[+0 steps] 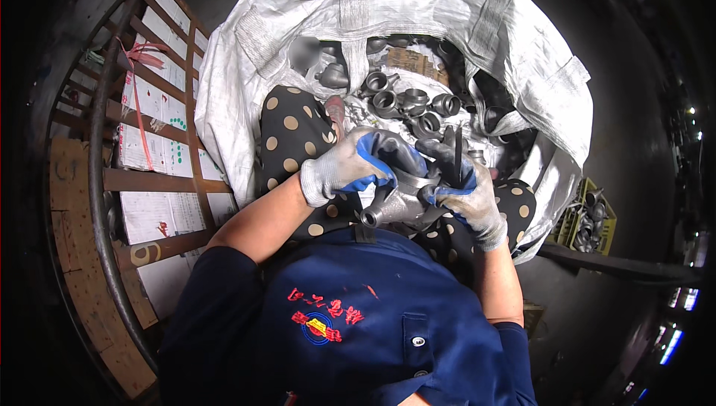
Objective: Inspecting and sorting metal castings from a bulk storage bag.
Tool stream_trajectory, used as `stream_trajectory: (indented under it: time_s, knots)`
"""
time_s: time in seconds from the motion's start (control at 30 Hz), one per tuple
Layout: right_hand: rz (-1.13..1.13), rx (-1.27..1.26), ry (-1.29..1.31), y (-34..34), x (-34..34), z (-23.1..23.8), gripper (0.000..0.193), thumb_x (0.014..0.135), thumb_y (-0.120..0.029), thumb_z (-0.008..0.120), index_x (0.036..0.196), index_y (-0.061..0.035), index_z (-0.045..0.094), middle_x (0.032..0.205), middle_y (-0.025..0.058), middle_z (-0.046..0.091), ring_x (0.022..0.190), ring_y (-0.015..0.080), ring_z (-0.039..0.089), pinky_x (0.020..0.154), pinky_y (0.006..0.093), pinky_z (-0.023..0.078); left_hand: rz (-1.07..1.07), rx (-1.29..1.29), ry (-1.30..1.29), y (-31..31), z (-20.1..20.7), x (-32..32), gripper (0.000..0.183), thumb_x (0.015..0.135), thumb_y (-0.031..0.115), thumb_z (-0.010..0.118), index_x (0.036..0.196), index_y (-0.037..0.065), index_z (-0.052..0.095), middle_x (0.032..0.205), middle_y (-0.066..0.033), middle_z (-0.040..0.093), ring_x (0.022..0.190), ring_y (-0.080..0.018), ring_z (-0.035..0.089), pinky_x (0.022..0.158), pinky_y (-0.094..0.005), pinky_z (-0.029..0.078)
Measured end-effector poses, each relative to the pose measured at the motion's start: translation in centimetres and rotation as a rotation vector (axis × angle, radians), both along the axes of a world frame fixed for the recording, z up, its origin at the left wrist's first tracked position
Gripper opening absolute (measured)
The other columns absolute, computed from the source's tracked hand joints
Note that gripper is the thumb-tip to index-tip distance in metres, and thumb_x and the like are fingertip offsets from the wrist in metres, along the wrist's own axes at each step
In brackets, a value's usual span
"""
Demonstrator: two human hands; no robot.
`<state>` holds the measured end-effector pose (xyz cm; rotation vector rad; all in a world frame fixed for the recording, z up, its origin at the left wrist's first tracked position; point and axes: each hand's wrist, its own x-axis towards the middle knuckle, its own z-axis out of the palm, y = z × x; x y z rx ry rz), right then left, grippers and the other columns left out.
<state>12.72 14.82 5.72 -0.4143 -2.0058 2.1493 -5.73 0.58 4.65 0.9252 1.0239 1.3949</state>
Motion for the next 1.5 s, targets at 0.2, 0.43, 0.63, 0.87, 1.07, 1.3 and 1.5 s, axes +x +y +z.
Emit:
stream_trajectory:
  time_s: [0.2, 0.43, 0.63, 0.87, 1.07, 1.3, 1.5]
  knots:
    - [-0.277, 0.016, 0.008, -1.3, -0.4, 0.8, 0.058, 0.066, 0.006, 0.070, 0.122, 0.0006, 0.054, 0.084, -0.0033, 0.058, 0.071, 0.0034, 0.050, 0.065, 0.0182, 0.043, 0.269, 0.051, -0.321, -0.1, -9.2, 0.0, 0.036, 0.098, 0.024, 0.037, 0.124, 0.002, 0.050, 0.124, -0.0115, 0.054, 0.114, -0.0202, 0.051, 0.096, -0.0330, 0.042]
    - [-0.310, 0.005, 0.141, -1.3, -0.9, -1.5, 0.054, 0.071, 0.002, 0.070, 0.122, 0.0013, 0.053, 0.094, 0.0015, 0.061, 0.080, 0.0079, 0.055, 0.074, 0.0220, 0.046, -0.167, 0.064, -1.309, 1.3, -5.4, 4.6, 0.062, 0.094, 0.055, 0.029, 0.136, 0.010, 0.038, 0.132, -0.0128, 0.048, 0.114, -0.0270, 0.053, 0.094, -0.0461, 0.046]
    - [-0.407, 0.242, 0.026, -2.2, 1.7, -0.2, 0.051, 0.084, 0.002, 0.051, 0.133, 0.0059, 0.039, 0.135, 0.0179, 0.046, 0.122, 0.0229, 0.045, 0.102, 0.0315, 0.032, 0.054, -0.037, -1.200, 0.2, -5.7, 3.2, 0.066, 0.090, 0.049, 0.050, 0.137, 0.004, 0.034, 0.130, -0.0165, 0.048, 0.112, -0.0288, 0.054, 0.095, -0.0437, 0.044]
    - [-0.179, 0.689, -0.062, -3.7, 2.5, 1.0, 0.043, 0.082, -0.003, 0.056, 0.124, -0.0079, 0.055, 0.103, 0.0181, 0.061, 0.088, 0.0318, 0.061, 0.079, 0.0345, 0.048, 0.287, 0.084, -0.427, -0.5, -7.7, 3.1, 0.074, 0.078, 0.022, 0.065, 0.137, 0.000, 0.025, 0.129, -0.0167, 0.046, 0.114, -0.0265, 0.052, 0.100, -0.0407, 0.039]
    - [-0.152, 0.886, -0.016, -3.5, 2.6, 0.0, 0.049, 0.073, -0.001, 0.063, 0.120, -0.0123, 0.058, 0.096, 0.0153, 0.062, 0.084, 0.0332, 0.061, 0.071, 0.0383, 0.050, 0.420, 0.160, 0.138, -0.7, -7.1, 3.6, 0.089, 0.070, 0.003, 0.076, 0.137, -0.004, 0.019, 0.129, -0.0169, 0.045, 0.116, -0.0249, 0.050, 0.104, -0.0386, 0.035]
    - [-0.152, 1.076, -0.084, -3.9, 2.6, 0.1, 0.052, 0.070, -0.001, 0.063, 0.119, -0.0169, 0.059, 0.086, 0.0125, 0.059, 0.077, 0.0311, 0.060, 0.066, 0.0397, 0.049, 0.575, 0.207, 0.646, -1.7, -7.2, 3.2, 0.084, 0.076, 0.023, 0.073, 0.136, -0.005, 0.022, 0.128, -0.0187, 0.045, 0.118, -0.0271, 0.048, 0.104, -0.0387, 0.035]
    - [-0.065, 1.109, -0.217, -3.8, 2.8, 1.0, 0.051, 0.068, -0.003, 0.062, 0.118, -0.0169, 0.059, 0.095, 0.0137, 0.061, 0.082, 0.0328, 0.061, 0.070, 0.0404, 0.050, 0.532, 0.194, 0.604, -1.8, -6.4, 3.3, 0.086, 0.082, 0.044, 0.063, 0.137, -0.007, 0.021, 0.131, -0.0214, 0.041, 0.122, -0.0308, 0.043, 0.106, -0.0405, 0.031]
